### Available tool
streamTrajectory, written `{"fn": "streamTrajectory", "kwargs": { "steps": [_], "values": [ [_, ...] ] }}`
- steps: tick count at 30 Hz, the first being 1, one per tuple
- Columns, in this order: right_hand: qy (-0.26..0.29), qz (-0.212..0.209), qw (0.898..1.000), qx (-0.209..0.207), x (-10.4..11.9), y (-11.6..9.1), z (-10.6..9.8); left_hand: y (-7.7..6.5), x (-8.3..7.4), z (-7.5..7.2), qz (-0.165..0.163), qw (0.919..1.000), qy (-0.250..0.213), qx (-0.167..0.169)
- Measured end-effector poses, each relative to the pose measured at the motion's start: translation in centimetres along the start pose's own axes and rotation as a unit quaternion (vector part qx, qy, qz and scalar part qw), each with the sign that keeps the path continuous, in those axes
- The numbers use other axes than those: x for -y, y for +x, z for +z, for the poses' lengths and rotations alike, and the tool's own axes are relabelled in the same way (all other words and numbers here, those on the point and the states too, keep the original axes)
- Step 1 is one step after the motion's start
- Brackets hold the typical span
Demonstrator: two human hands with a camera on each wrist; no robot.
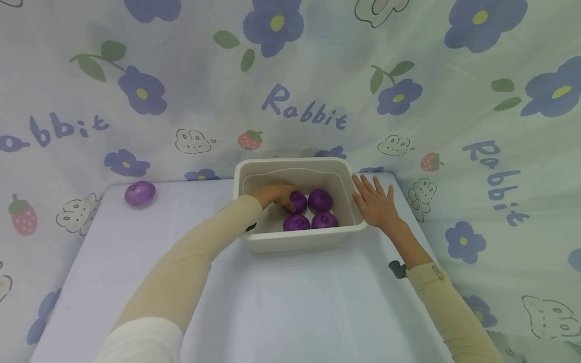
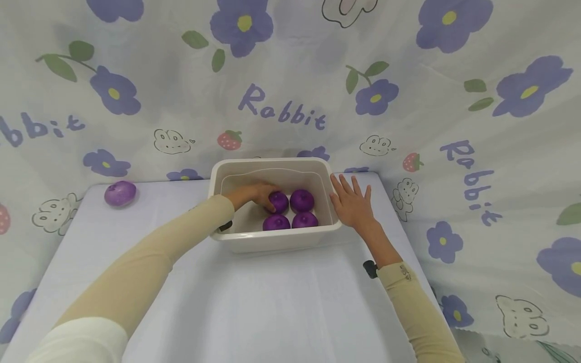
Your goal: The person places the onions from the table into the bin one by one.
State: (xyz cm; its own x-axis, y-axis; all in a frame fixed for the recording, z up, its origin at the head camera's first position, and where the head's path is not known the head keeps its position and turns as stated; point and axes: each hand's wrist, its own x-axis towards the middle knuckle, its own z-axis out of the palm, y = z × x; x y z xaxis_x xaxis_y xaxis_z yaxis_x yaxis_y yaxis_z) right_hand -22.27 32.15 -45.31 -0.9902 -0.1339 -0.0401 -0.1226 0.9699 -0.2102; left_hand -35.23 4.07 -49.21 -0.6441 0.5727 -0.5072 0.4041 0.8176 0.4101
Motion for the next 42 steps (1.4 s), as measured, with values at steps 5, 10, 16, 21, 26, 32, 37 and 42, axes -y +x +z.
{"fn": "streamTrajectory", "kwargs": {
  "steps": [5,10,16,21,26,32,37,42],
  "values": [
    [0.0,-0.003,1.0,-0.002,0.1,0.1,0.0,1.4,1.1,0.4,0.025,0.9986,0.043,-0.02],
    [0.0,-0.007,1.0,-0.006,0.2,0.2,-0.1,-0.6,0.0,-0.2,0.031,0.9983,0.043,-0.024],
    [-0.001,-0.006,1.0,-0.005,0.4,0.2,-0.1,-2.4,-0.4,-0.7,0.038,0.9982,0.035,-0.029],
    [0.0,-0.004,1.0,-0.003,0.4,0.2,-0.2,-2.9,-0.5,-1.1,0.042,0.9986,0.023,-0.024],
    [0.001,-0.002,1.0,-0.002,0.3,0.0,-0.2,-3.3,-0.7,-2.1,0.081,0.996,-0.007,-0.036],
    [0.005,-0.003,1.0,-0.004,0.3,-0.1,-0.3,-4.2,-1.0,-3.9,0.108,0.9915,-0.025,-0.068],
    [0.001,0.001,1.0,-0.001,0.3,-0.3,-0.2,-6.2,-1.4,-5.4,0.109,0.9824,-0.139,-0.059],
    [-0.003,0.001,1.0,-0.003,0.3,-0.3,-0.1,-8.9,-1.1,-7.3,0.107,0.9651,-0.227,-0.075]
  ]
}}
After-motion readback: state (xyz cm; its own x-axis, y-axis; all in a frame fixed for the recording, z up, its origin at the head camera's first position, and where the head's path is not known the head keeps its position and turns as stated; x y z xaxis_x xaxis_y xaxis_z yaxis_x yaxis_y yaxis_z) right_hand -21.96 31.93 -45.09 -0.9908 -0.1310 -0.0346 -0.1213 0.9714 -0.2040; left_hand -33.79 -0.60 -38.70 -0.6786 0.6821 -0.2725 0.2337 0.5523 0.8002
